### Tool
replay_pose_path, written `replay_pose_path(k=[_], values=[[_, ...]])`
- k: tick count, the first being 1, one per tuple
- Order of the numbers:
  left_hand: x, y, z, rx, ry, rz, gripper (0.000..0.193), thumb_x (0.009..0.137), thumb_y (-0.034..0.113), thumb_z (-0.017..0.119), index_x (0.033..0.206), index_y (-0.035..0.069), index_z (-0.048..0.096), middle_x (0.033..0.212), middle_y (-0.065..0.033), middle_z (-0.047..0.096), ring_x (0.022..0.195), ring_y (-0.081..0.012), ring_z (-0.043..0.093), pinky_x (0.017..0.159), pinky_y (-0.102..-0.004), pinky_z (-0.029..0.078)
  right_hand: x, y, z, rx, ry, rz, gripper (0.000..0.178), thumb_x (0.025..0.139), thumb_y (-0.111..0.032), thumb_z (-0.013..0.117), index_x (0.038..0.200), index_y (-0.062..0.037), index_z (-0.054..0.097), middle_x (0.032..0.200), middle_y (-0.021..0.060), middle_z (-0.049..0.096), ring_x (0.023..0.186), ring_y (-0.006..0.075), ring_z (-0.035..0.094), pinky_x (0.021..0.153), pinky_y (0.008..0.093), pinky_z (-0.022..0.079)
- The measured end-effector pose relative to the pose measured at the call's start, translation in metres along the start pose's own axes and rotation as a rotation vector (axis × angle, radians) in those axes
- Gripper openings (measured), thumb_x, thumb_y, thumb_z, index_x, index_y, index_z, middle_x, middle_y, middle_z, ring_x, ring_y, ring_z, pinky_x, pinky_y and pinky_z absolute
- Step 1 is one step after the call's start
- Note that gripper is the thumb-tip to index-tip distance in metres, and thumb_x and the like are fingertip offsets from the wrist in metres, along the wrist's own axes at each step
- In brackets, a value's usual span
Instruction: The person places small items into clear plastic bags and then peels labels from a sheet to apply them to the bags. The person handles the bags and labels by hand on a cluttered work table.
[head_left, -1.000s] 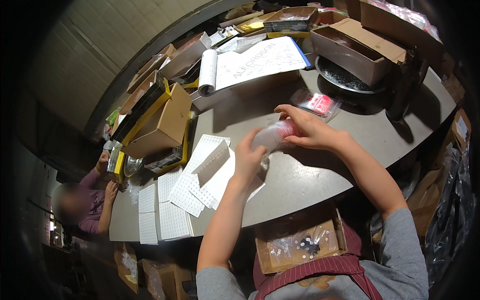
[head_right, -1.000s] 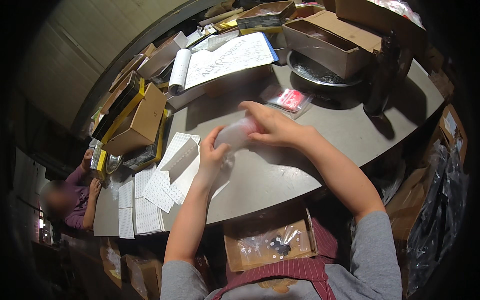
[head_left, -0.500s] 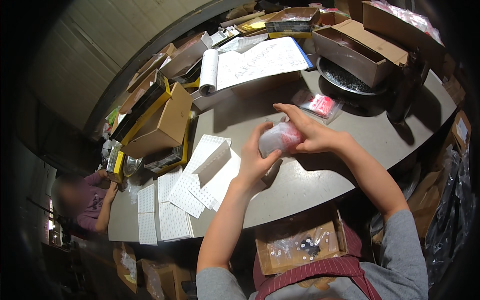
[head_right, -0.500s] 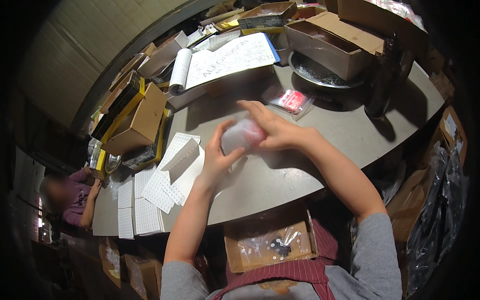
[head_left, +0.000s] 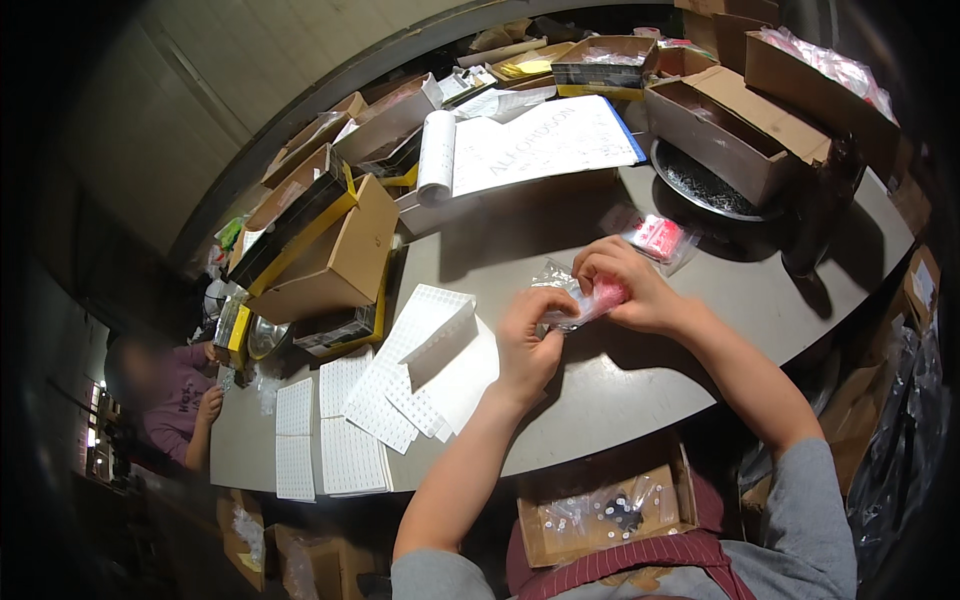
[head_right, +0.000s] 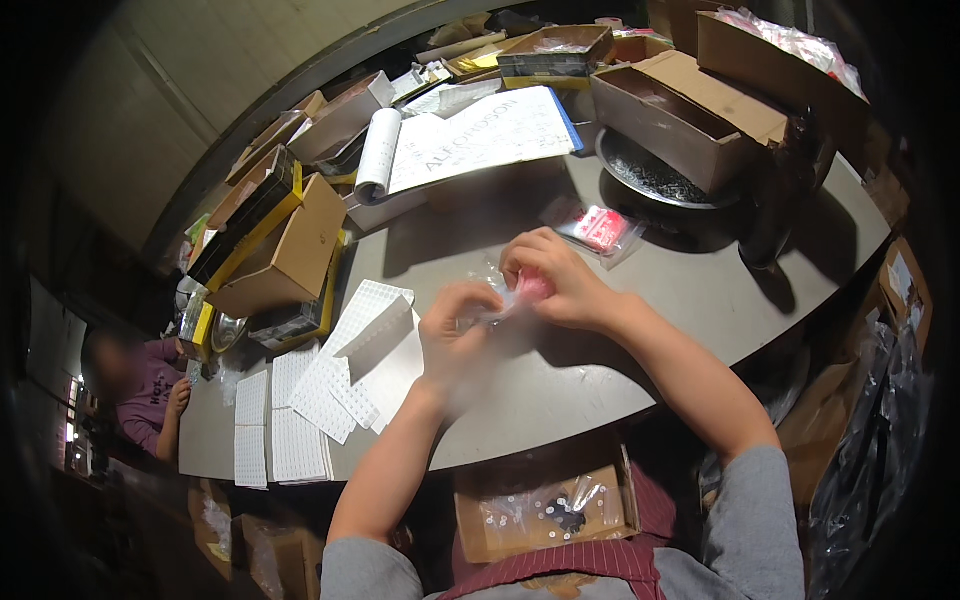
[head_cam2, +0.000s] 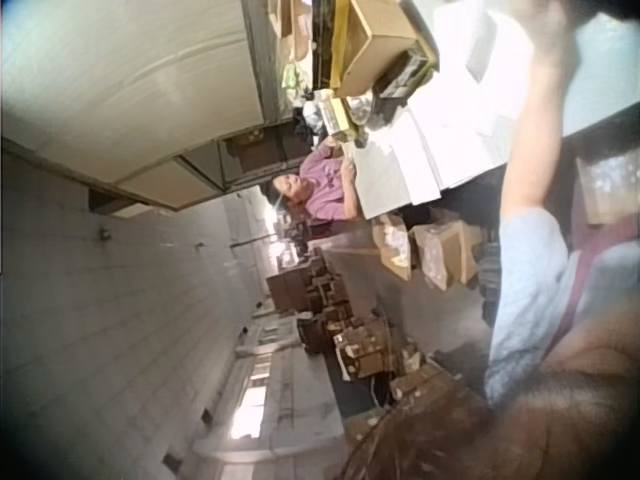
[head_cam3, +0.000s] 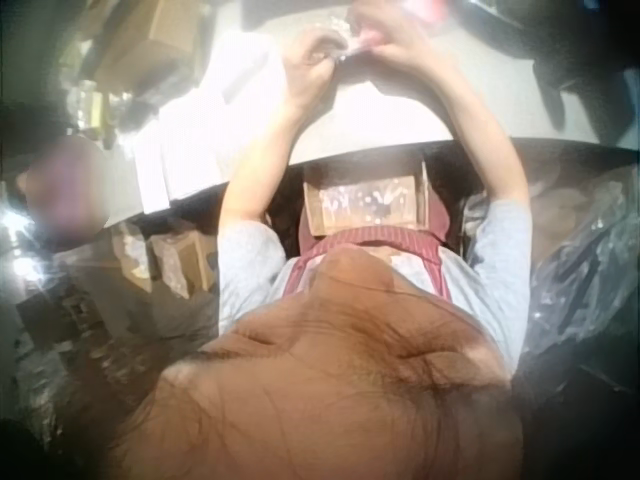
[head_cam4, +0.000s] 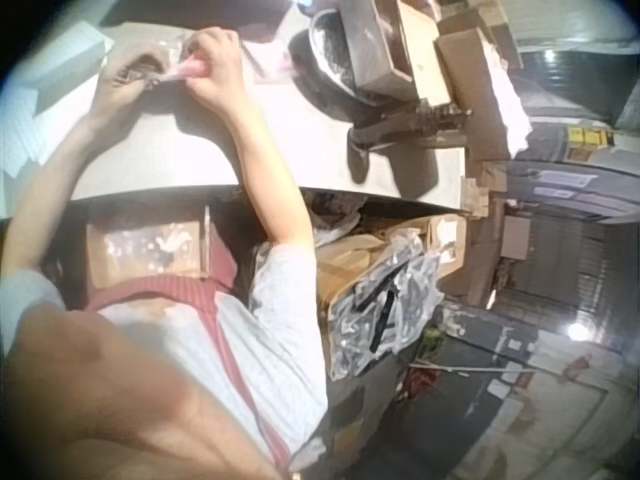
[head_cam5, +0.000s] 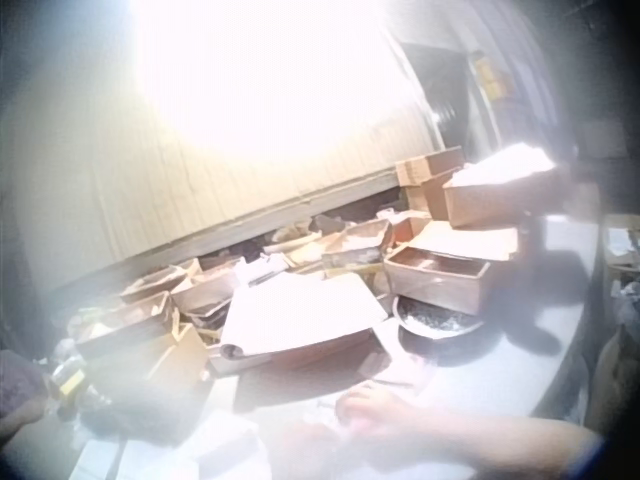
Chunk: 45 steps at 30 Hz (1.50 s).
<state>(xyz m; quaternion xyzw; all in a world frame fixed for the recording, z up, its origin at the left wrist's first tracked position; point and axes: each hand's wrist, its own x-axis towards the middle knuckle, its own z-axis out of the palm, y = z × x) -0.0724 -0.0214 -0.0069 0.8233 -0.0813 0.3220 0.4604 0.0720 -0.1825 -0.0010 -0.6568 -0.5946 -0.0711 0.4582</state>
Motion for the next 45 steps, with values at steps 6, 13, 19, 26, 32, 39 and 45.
replay_pose_path(k=[6,13,19,26,32,39,45], values=[[0.003,0.013,-0.005,-0.433,0.134,-0.464,0.023,0.09,-0.004,0.062,0.113,0.0,0.063,0.106,-0.0071,0.067,0.098,-0.0137,0.063,0.085,-0.0264,0.049,-0.005,-0.008,0.0,0.256,-0.037,0.324,0.029,0.078,-0.011,0.078,0.097,-0.003,0.059,0.097,0.0051,0.064,0.089,0.0158,0.063,0.078,0.0306,0.051],[0.002,0.007,-0.011,-0.462,0.093,-0.519,0.042,0.088,0.008,0.072,0.127,-0.001,0.058,0.105,-0.0085,0.067,0.092,-0.0139,0.065,0.078,-0.0274,0.053,-0.001,-0.012,0.001,0.671,0.069,0.672,0.037,0.083,-0.015,0.082,0.11,-0.003,0.059,0.098,0.004,0.064,0.09,0.0118,0.065,0.077,0.0271,0.055],[0.007,0.017,-0.027,-0.526,-0.136,-0.709,0.036,0.091,0.015,0.071,0.121,-0.003,0.064,0.098,-0.0059,0.069,0.087,-0.0133,0.065,0.076,-0.0282,0.052,0.001,-0.013,-0.017,0.794,-0.099,0.793,0.04,0.076,-0.009,0.083,0.11,-0.0015,0.062,0.098,0.0052,0.066,0.089,0.0147,0.067,0.08,0.0294,0.056],[0.009,-0.025,-0.016,0.56,-0.198,-0.109,0.038,0.094,0.02,0.061,0.127,0.0,0.061,0.126,-0.0205,0.064,0.113,-0.0356,0.061,0.097,-0.0439,0.048,0.004,0.0,-0.051,0.717,-0.011,0.742,0.034,0.073,-0.011,0.079,0.102,-0.0036,0.064,0.094,0.0054,0.068,0.083,0.0149,0.066,0.075,0.0299,0.055],[-0.019,0.05,0.043,0.745,-0.623,-0.035,0.063,0.093,0.047,0.063,0.128,-0.005,0.058,0.132,-0.0277,0.054,0.123,-0.0424,0.048,0.104,-0.053,0.038,0.012,-0.005,-0.051,0.942,0.005,0.765,0.035,0.073,-0.014,0.078,0.103,-0.0054,0.065,0.093,0.0047,0.067,0.082,0.0141,0.066,0.073,0.0315,0.056],[-0.056,0.082,0.02,0.421,-0.245,0.18,0.038,0.094,0.028,0.068,0.119,0.0,0.064,0.123,-0.0186,0.062,0.108,-0.0336,0.059,0.09,-0.0415,0.049,0.063,-0.006,-0.006,0.658,-0.465,0.725,0.032,0.071,-0.008,0.075,0.101,-0.0005,0.065,0.092,0.008,0.069,0.084,0.0159,0.067,0.077,0.03,0.054],[-0.046,0.077,-0.104,0.419,0.319,-0.215,0.014,0.094,0.013,0.063,0.094,0.005,0.075,0.082,-0.0083,0.073,0.07,-0.018,0.068,0.061,-0.0325,0.051,0.092,-0.001,0.023,0.357,-0.788,0.655,0.037,0.068,-0.012,0.075,0.103,0.002,0.068,0.09,0.0097,0.07,0.088,0.0196,0.067,0.082,0.0307,0.05]])
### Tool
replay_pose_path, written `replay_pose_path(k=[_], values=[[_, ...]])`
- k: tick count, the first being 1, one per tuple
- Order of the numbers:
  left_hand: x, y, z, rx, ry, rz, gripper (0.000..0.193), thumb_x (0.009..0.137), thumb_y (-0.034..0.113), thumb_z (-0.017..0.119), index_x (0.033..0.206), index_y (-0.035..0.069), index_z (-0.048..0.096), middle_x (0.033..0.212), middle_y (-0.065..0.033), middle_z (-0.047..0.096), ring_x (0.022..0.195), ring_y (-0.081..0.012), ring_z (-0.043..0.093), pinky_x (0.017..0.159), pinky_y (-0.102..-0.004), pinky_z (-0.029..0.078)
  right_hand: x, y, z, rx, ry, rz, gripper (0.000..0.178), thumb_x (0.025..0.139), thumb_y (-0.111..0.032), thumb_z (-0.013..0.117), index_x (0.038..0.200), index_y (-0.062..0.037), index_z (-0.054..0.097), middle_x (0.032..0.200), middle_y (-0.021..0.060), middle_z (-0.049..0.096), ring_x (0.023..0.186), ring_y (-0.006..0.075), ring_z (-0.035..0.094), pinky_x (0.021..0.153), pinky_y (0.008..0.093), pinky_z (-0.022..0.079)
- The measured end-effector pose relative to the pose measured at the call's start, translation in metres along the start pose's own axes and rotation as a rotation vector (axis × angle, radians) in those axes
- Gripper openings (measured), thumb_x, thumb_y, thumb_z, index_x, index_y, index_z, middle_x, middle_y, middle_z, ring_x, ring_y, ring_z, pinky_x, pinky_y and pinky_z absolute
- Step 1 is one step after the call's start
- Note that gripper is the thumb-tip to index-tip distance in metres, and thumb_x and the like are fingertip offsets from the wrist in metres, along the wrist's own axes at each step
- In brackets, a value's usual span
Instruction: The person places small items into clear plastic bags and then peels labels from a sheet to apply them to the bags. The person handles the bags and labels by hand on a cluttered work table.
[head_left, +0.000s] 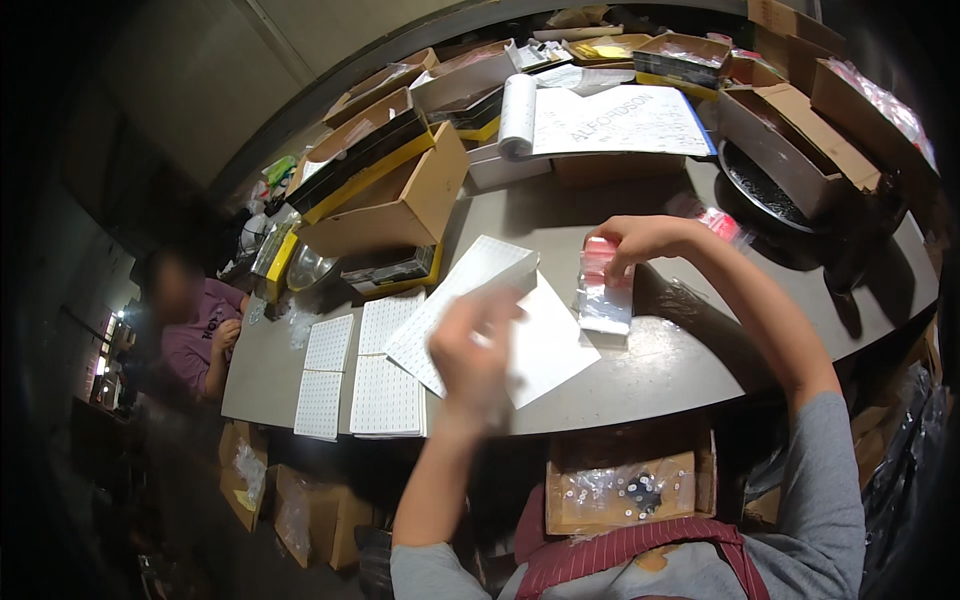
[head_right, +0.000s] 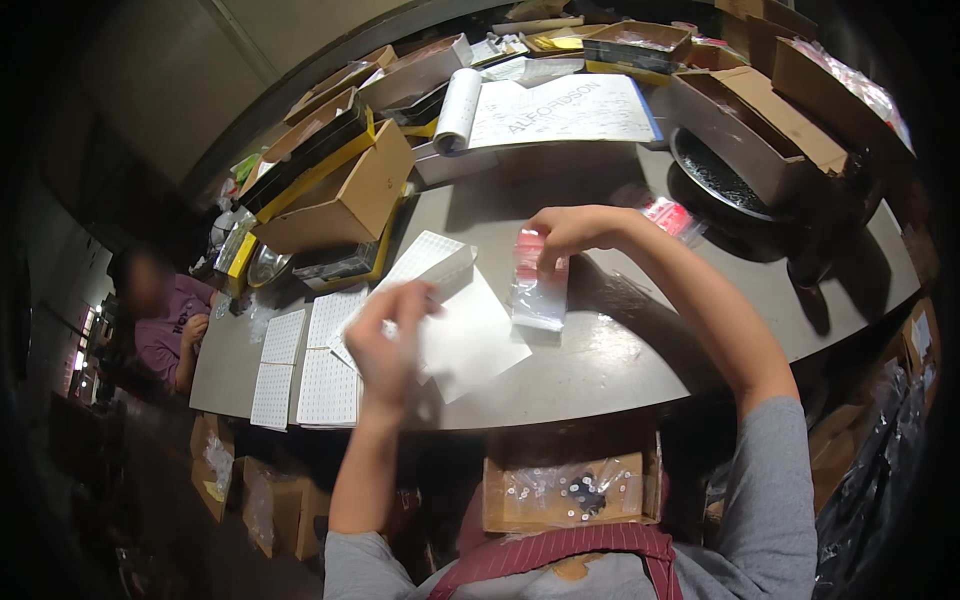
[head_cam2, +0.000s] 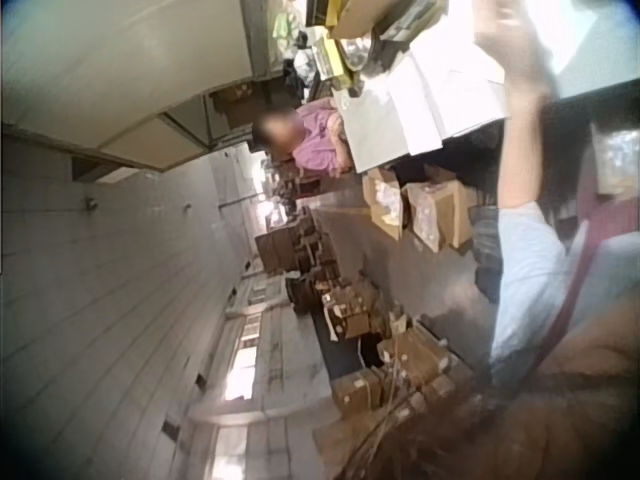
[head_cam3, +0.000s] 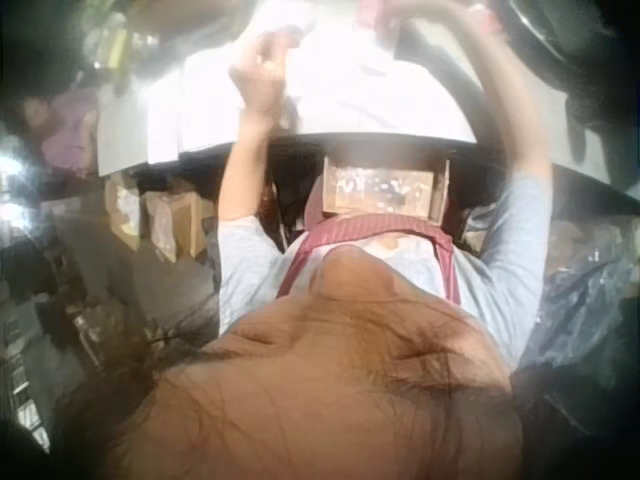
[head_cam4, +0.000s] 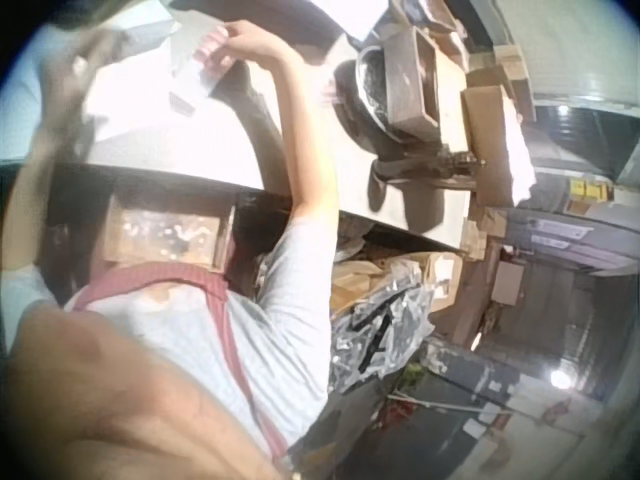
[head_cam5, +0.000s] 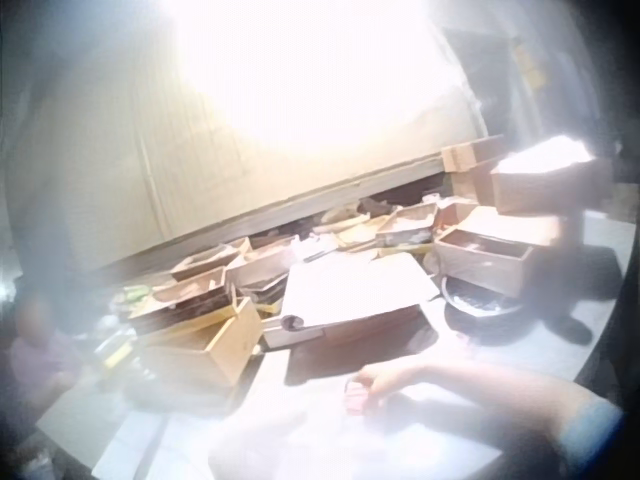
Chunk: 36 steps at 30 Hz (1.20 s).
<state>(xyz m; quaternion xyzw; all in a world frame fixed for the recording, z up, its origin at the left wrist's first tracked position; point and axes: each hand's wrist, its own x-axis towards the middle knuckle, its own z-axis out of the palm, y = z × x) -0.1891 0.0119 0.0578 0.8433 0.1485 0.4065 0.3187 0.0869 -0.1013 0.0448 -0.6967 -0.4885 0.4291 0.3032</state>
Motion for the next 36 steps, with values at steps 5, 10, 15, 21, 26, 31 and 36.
replay_pose_path(k=[5,10,15,21,26,31,36], values=[[0.035,-0.1,-0.025,0.263,-0.075,-0.297,0.049,0.09,0.033,0.069,0.123,-0.003,0.062,0.113,-0.0177,0.065,0.108,-0.0302,0.056,0.098,-0.0412,0.043,0.002,-0.004,0.026,-0.722,0.413,-0.206,0.082,0.065,-0.014,0.079,0.139,-0.0077,0.046,0.13,0.0158,0.053,0.123,0.0352,0.049,0.107,0.0426,0.035],[0.013,-0.08,-0.011,0.546,-0.222,-0.129,0.072,0.078,0.038,0.08,0.132,-0.001,0.055,0.128,-0.0197,0.051,0.121,-0.0355,0.045,0.106,-0.0461,0.033,-0.03,-0.012,0.058,-0.969,0.654,-0.665,0.052,0.07,0.001,0.069,0.121,-0.0062,0.059,0.122,0.0132,0.057,0.111,0.0305,0.056,0.098,0.0425,0.042],[-0.003,-0.074,-0.001,0.59,-0.299,-0.099,0.072,0.072,0.041,0.081,0.126,0.001,0.059,0.13,-0.0199,0.047,0.123,-0.0366,0.04,0.107,-0.0487,0.027,-0.054,0.008,0.086,-0.953,0.567,-0.615,0.038,0.078,-0.004,0.068,0.115,-0.0062,0.06,0.121,0.0118,0.06,0.112,0.0309,0.058,0.096,0.0427,0.045],[-0.003,-0.062,-0.007,0.498,-0.372,-0.194,0.059,0.091,0.048,0.065,0.122,-0.003,0.063,0.134,-0.021,0.047,0.125,-0.0353,0.037,0.109,-0.0471,0.024,-0.054,0.025,0.081,-0.761,0.54,-0.572,0.027,0.08,-0.007,0.071,0.106,-0.0062,0.064,0.118,0.0098,0.062,0.111,0.0321,0.057,0.099,0.0434,0.043],[-0.007,-0.084,-0.007,0.505,-0.209,-0.152,0.037,0.102,0.035,0.048,0.107,0.005,0.068,0.122,-0.0135,0.059,0.114,-0.0328,0.047,0.101,-0.048,0.028,-0.055,0.024,0.087,-0.699,0.555,-0.589,0.019,0.081,-0.007,0.071,0.099,-0.0046,0.067,0.112,0.0102,0.065,0.11,0.0325,0.057,0.099,0.0436,0.043],[-0.025,-0.08,-0.008,0.493,-0.194,-0.034,0.03,0.098,0.029,0.048,0.101,0.01,0.071,0.126,-0.0115,0.061,0.116,-0.0318,0.05,0.1,-0.0478,0.031,-0.058,0.029,0.091,-0.688,0.569,-0.562,0.028,0.08,-0.015,0.077,0.103,-0.004,0.065,0.115,0.0124,0.063,0.111,0.0339,0.056,0.099,0.0449,0.043],[-0.057,-0.055,-0.009,0.442,-0.208,0.055,0.023,0.086,0.023,0.065,0.1,0.006,0.068,0.128,-0.0169,0.058,0.119,-0.0342,0.048,0.102,-0.0481,0.026,-0.069,0.024,0.098,-0.692,0.622,-0.567,0.039,0.076,-0.019,0.082,0.106,-0.0039,0.062,0.117,0.0135,0.061,0.111,0.0351,0.056,0.099,0.0456,0.043]])
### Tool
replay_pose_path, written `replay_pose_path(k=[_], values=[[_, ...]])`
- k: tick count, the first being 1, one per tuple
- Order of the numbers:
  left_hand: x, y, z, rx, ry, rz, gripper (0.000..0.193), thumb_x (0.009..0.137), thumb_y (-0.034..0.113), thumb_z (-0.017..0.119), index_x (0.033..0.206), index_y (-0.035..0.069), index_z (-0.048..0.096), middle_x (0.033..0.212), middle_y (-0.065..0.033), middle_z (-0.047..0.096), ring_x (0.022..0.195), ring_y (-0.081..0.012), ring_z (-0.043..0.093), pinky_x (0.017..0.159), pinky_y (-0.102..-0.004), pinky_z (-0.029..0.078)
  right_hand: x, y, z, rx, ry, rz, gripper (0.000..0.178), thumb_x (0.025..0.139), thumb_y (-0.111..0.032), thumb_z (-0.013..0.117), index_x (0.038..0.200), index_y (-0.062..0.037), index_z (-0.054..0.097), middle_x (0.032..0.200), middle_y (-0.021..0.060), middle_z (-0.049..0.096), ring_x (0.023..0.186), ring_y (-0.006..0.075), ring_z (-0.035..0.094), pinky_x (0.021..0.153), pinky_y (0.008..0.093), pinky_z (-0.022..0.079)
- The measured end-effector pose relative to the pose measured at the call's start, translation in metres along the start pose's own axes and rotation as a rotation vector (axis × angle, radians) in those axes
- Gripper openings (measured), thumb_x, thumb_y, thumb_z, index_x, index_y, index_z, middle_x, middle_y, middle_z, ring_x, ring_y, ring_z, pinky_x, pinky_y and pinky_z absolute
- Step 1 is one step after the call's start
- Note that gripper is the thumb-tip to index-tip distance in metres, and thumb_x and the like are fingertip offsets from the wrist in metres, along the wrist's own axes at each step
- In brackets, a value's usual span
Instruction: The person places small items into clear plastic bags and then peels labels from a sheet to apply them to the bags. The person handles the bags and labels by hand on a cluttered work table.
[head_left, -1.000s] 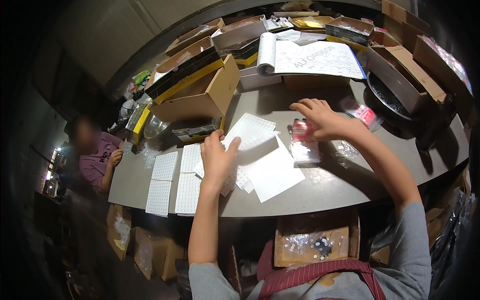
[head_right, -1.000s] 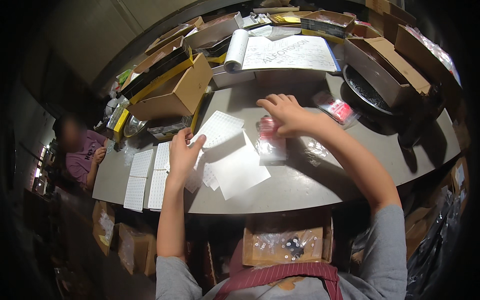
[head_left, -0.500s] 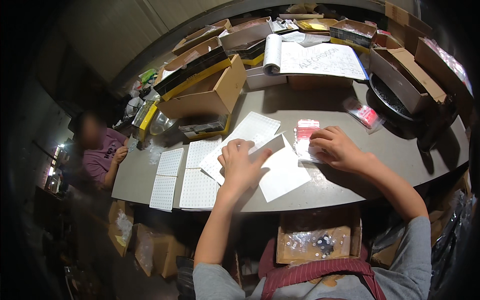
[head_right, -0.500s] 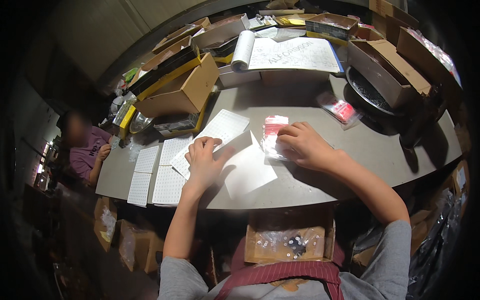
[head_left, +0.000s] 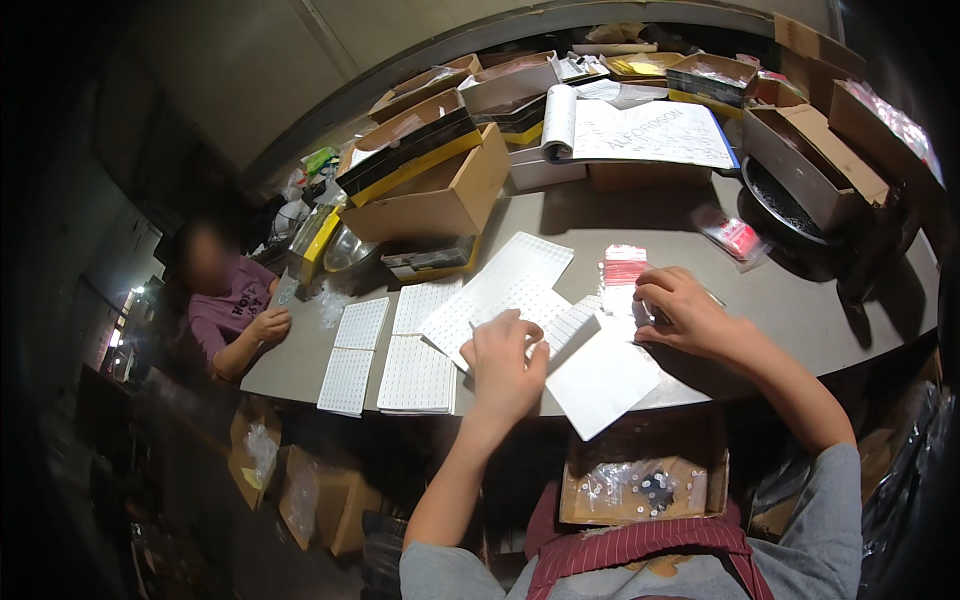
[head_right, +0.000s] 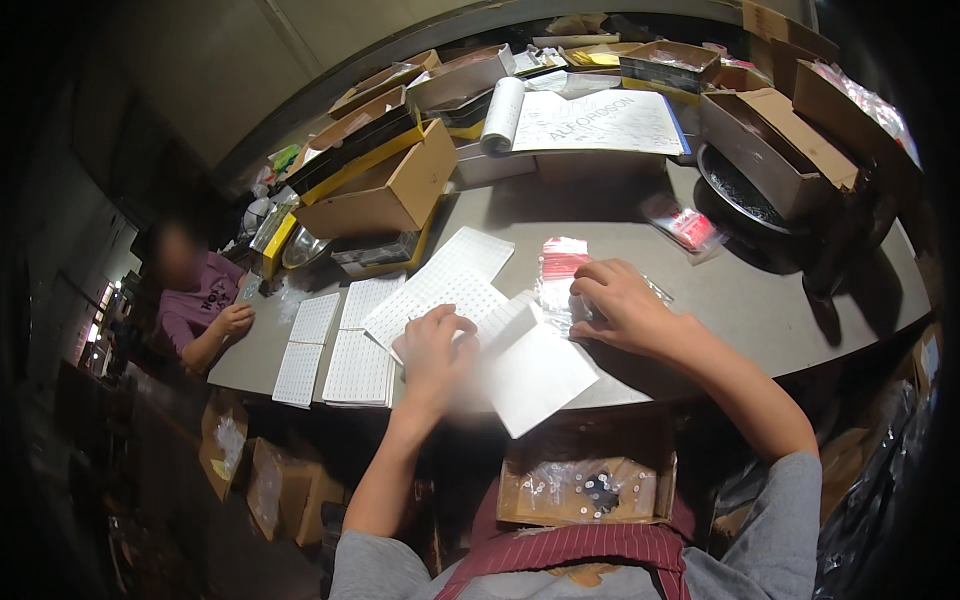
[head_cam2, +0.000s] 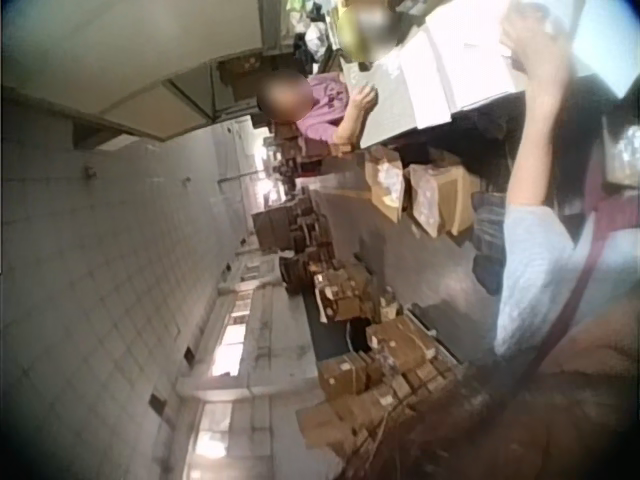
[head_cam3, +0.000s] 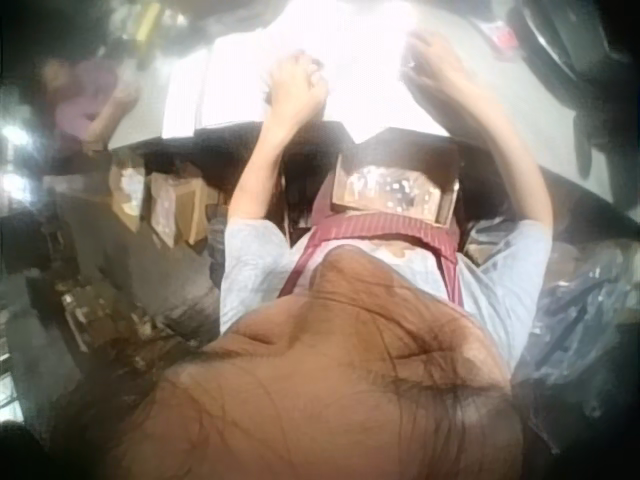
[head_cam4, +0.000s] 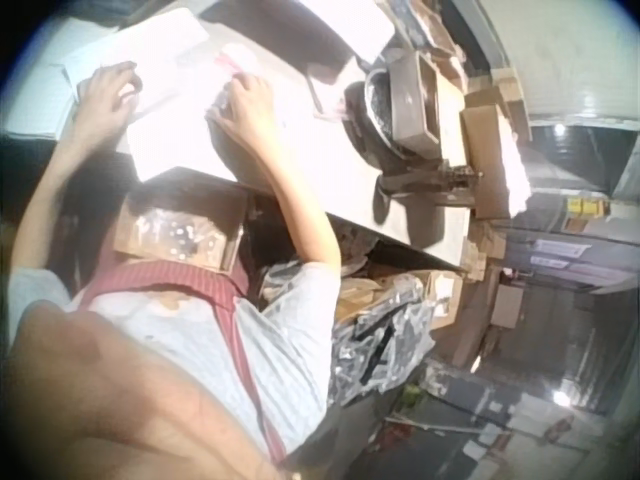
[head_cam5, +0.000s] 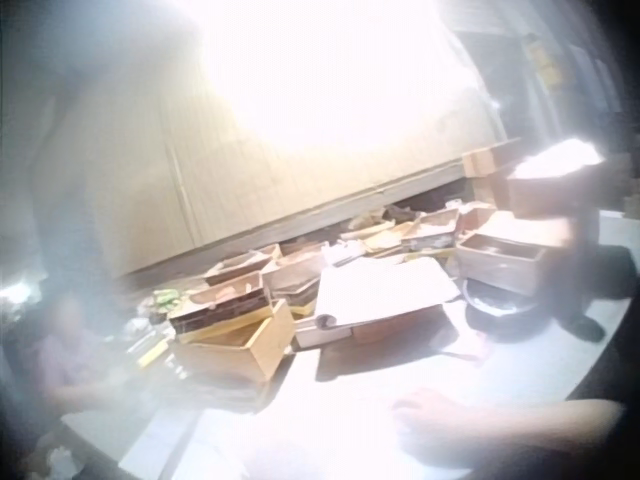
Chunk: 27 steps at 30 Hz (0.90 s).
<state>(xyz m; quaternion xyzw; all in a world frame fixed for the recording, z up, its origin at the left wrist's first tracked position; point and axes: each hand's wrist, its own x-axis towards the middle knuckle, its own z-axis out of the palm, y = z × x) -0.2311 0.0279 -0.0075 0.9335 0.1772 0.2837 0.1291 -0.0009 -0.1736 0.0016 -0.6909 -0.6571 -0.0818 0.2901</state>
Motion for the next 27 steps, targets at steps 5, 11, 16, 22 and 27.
replay_pose_path(k=[5,11,16,22,27], values=[[-0.024,0.01,0.004,0.1,-0.031,0.005,0.035,0.082,0.025,0.071,0.113,0.009,0.065,0.13,-0.0153,0.057,0.12,-0.0322,0.049,0.102,-0.0485,0.026,0.005,-0.012,-0.003,-0.014,0.084,-0.017,0.036,0.075,-0.007,0.077,0.107,-0.0045,0.06,0.116,0.0129,0.061,0.11,0.0351,0.055,0.099,0.0454,0.042],[-0.023,0.009,-0.002,0.027,-0.107,-0.071,0.064,0.077,0.031,0.078,0.13,0.006,0.055,0.128,-0.0132,0.058,0.118,-0.0322,0.049,0.102,-0.0497,0.025,0.025,-0.025,0.006,0.037,0.074,-0.058,0.037,0.078,-0.002,0.07,0.114,-0.0056,0.059,0.119,0.0128,0.06,0.114,0.0335,0.055,0.101,0.0463,0.04],[-0.004,-0.003,-0.01,0.03,-0.123,-0.102,0.082,0.068,0.037,0.085,0.134,0.004,0.051,0.129,-0.012,0.056,0.123,-0.0305,0.044,0.102,-0.0499,0.024,0.043,-0.015,0.029,0.057,-0.024,-0.095,0.043,0.079,-0.001,0.067,0.122,-0.0072,0.06,0.129,0.0115,0.059,0.125,0.0321,0.052,0.109,0.0449,0.036],[0.015,-0.023,-0.029,0.257,-0.318,-0.245,0.13,0.059,0.067,0.085,0.151,-0.007,0.029,0.145,-0.0319,0.037,0.138,-0.0457,0.027,0.115,-0.0594,0.006,0.068,-0.018,0.041,-0.126,-0.239,-0.104,0.073,0.068,-0.009,0.072,0.138,-0.0084,0.05,0.129,0.0141,0.06,0.132,0.0351,0.046,0.119,0.0579,0.015],[0.012,-0.016,-0.039,0.249,-0.248,-0.315,0.114,0.065,0.048,0.088,0.149,-0.005,0.032,0.136,-0.0266,0.042,0.128,-0.0416,0.034,0.115,-0.0572,0.016,0.071,-0.019,0.037,-0.069,-0.244,-0.125,0.071,0.063,-0.012,0.075,0.131,-0.0086,0.053,0.114,0.0133,0.06,0.126,0.0357,0.047,0.119,0.058,0.015]])
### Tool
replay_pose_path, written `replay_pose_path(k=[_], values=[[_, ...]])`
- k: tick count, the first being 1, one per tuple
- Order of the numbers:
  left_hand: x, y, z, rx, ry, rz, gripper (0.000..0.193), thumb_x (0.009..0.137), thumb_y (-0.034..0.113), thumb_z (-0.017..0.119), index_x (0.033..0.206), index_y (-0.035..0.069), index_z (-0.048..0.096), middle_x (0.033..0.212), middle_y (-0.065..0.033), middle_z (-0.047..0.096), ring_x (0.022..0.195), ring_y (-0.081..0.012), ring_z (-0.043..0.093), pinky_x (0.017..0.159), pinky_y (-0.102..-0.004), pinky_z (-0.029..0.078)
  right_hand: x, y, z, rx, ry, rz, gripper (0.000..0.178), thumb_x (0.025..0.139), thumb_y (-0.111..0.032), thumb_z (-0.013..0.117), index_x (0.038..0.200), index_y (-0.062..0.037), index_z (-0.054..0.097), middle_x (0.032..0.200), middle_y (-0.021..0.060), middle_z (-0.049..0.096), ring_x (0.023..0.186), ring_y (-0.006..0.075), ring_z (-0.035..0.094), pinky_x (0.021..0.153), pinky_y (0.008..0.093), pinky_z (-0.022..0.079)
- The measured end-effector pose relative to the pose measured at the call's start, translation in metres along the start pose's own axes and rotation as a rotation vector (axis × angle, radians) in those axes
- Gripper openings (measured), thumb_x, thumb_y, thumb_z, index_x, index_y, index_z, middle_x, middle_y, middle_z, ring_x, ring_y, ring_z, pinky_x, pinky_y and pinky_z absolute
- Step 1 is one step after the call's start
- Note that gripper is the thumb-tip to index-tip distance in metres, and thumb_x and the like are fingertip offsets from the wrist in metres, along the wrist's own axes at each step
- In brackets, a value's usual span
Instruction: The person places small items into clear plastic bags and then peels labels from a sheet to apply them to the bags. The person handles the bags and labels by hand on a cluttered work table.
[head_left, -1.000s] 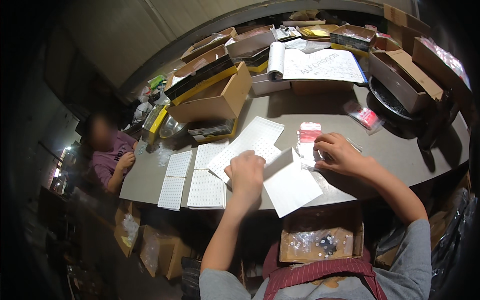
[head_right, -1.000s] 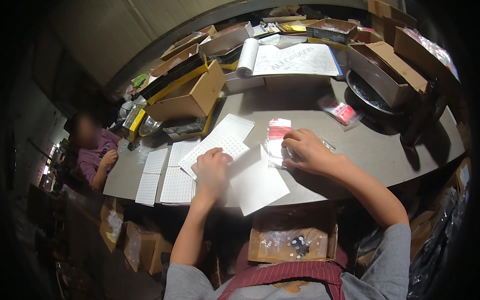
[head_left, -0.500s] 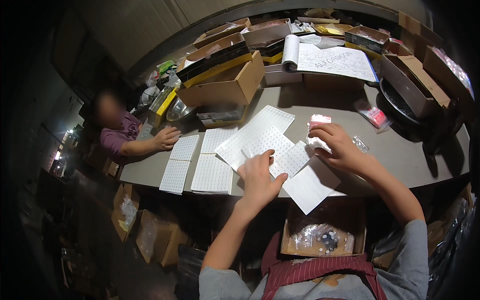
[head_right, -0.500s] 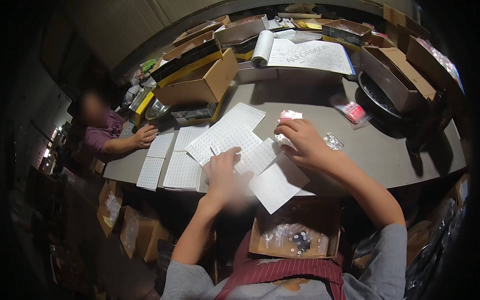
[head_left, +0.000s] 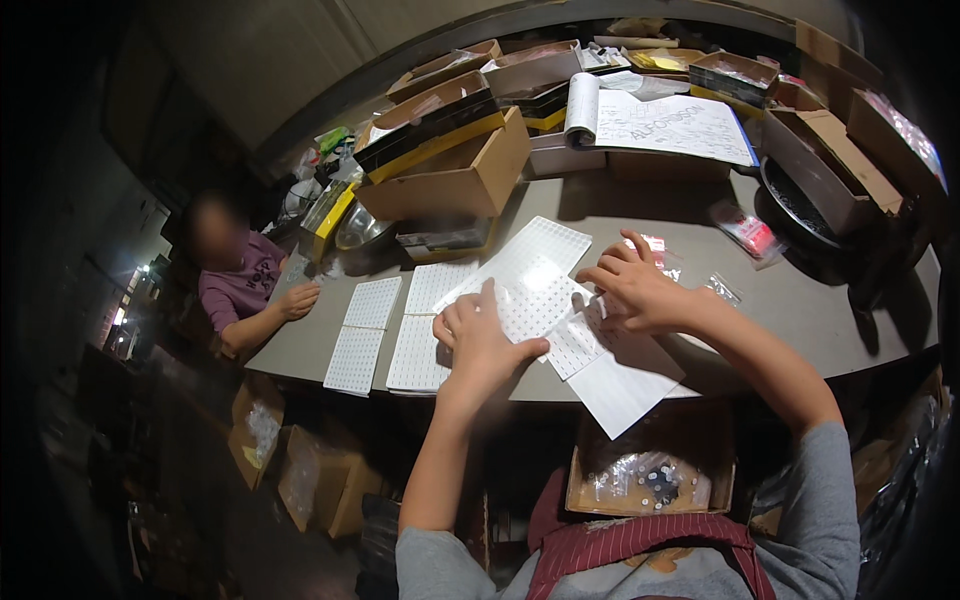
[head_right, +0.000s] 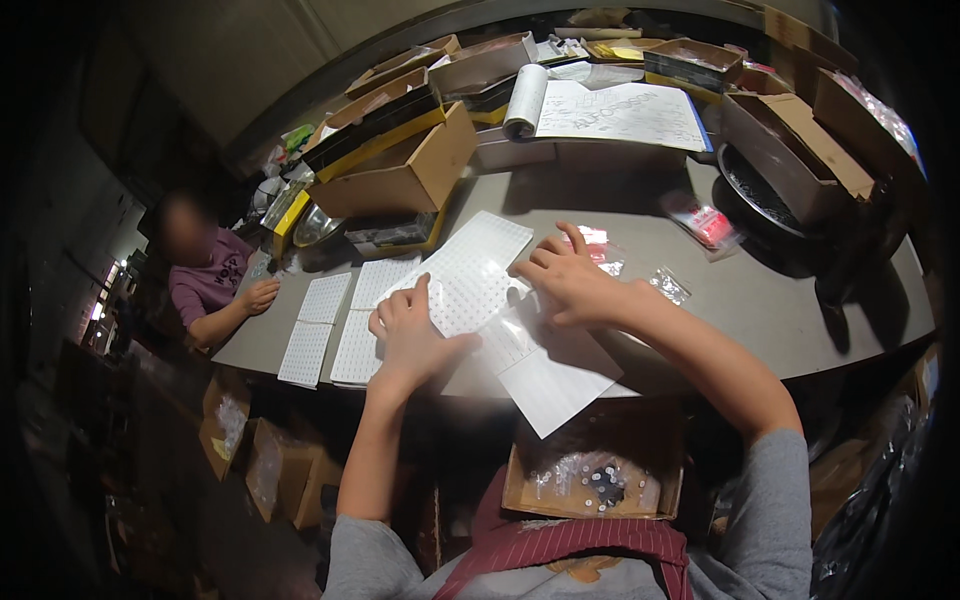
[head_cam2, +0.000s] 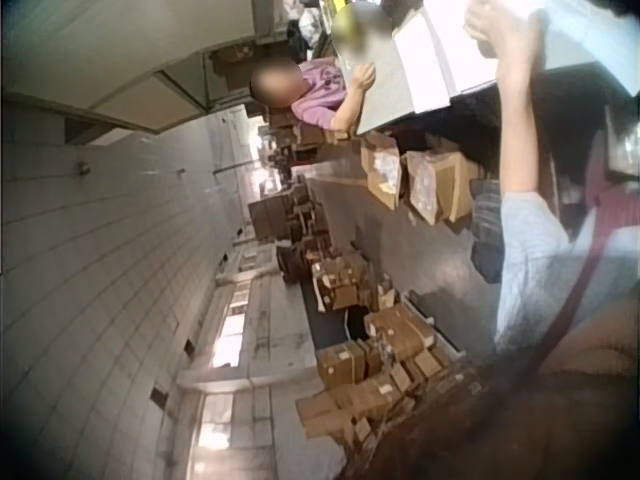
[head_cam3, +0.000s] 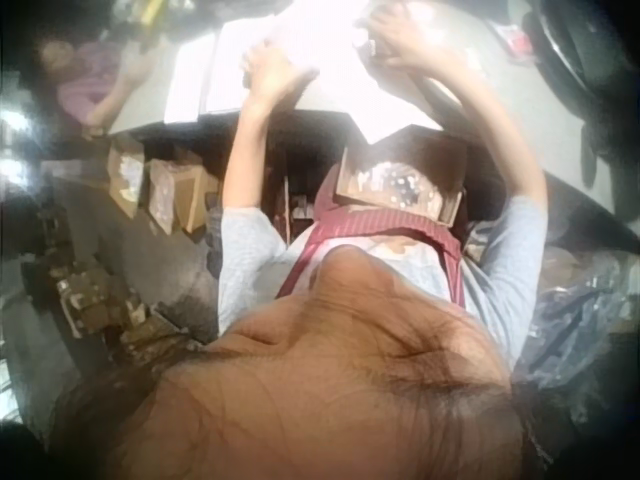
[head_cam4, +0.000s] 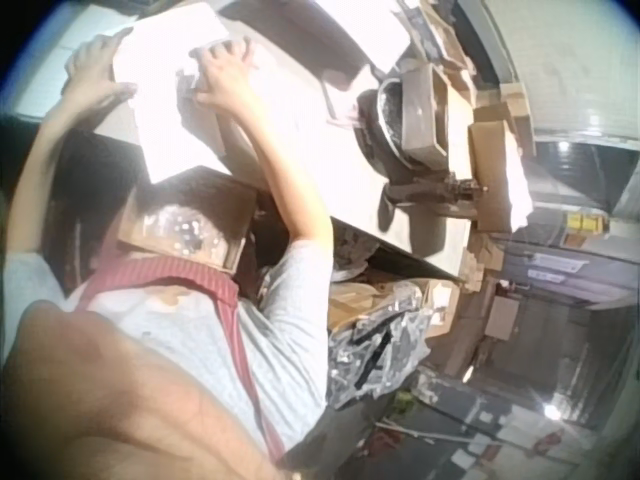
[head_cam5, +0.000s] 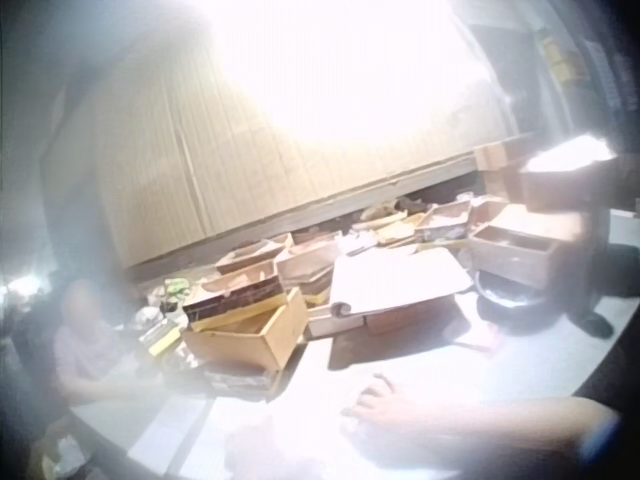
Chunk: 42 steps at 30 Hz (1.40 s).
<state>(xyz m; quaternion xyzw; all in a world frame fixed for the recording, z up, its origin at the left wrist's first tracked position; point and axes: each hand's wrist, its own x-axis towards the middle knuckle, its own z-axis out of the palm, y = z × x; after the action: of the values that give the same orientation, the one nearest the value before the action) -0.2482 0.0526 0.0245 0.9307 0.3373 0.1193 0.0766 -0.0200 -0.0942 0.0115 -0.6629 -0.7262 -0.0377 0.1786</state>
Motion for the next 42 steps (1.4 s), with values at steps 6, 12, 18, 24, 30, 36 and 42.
replay_pose_path(k=[6,12,18,24,30,36,42], values=[[0.001,-0.017,-0.007,-1.087,0.061,-0.027,0.072,0.076,0.007,0.076,0.14,-0.002,0.046,0.121,-0.017,0.06,0.113,-0.0259,0.056,0.094,-0.0355,0.05,-0.008,0.004,0.001,0.246,0.126,-0.075,0.042,0.063,-0.016,0.078,0.102,-0.0087,0.065,0.113,0.01,0.058,0.117,0.0338,0.047,0.113,0.0522,0.028],[-0.021,-0.004,-0.033,-1.558,0.084,-0.012,0.037,0.082,-0.001,0.071,0.119,-0.006,0.065,0.1,-0.0109,0.07,0.091,-0.0142,0.065,0.083,-0.0271,0.053,-0.018,-0.037,-0.045,0.954,0.298,0.032,0.02,0.073,-0.02,0.083,0.084,-0.0085,0.071,0.144,0.0131,0.05,0.135,0.0316,0.042,0.115,0.05,0.029],[-0.045,0.034,-0.052,-1.485,0.069,0.073,0.028,0.083,0.001,0.072,0.11,-0.006,0.07,0.099,-0.0094,0.071,0.091,-0.0138,0.064,0.084,-0.0272,0.049,-0.038,-0.069,-0.064,1.497,0.304,0.132,0.018,0.084,-0.013,0.078,0.097,-0.0033,0.07,0.134,0.0133,0.058,0.117,0.0177,0.058,0.094,0.0309,0.048],[-0.068,0.055,-0.039,-1.404,0.139,0.086,0.031,0.094,-0.002,0.061,0.125,-0.007,0.061,0.091,-0.0121,0.071,0.083,-0.0089,0.065,0.078,-0.0187,0.048,-0.071,-0.096,-0.05,1.509,0.488,0.414,0.021,0.094,-0.018,0.072,0.103,-0.0015,0.064,0.088,0.002,0.067,0.084,0.0079,0.062,0.077,0.025,0.049],[-0.085,0.057,-0.008,-1.543,0.0,0.121,0.044,0.097,0.0,0.056,0.14,-0.005,0.047,0.105,-0.0136,0.069,0.084,-0.007,0.06,0.075,-0.0198,0.047,-0.103,-0.106,-0.019,1.517,0.668,0.554,0.019,0.096,-0.02,0.069,0.1,-0.0029,0.061,0.088,0.0016,0.065,0.08,0.0062,0.059,0.074,0.0232,0.047],[-0.097,0.085,-0.019,-1.499,-0.106,0.232,0.07,0.085,0.001,0.075,0.147,-0.006,0.042,0.126,-0.0154,0.061,0.117,-0.0187,0.059,0.097,-0.0295,0.048,-0.119,-0.117,0.0,1.56,0.671,0.584,0.017,0.099,-0.017,0.064,0.104,-0.0013,0.061,0.094,0.0006,0.065,0.084,0.0047,0.059,0.075,0.0218,0.048],[-0.095,0.077,-0.011,-1.248,-0.095,0.264,0.061,0.084,-0.004,0.075,0.139,-0.005,0.049,0.115,-0.0124,0.065,0.101,-0.0161,0.063,0.088,-0.0276,0.052,-0.123,-0.118,-0.002,1.609,0.642,0.608,0.023,0.099,-0.021,0.066,0.109,-0.0004,0.065,0.091,0.0021,0.065,0.089,0.0095,0.062,0.078,0.0254,0.051]])
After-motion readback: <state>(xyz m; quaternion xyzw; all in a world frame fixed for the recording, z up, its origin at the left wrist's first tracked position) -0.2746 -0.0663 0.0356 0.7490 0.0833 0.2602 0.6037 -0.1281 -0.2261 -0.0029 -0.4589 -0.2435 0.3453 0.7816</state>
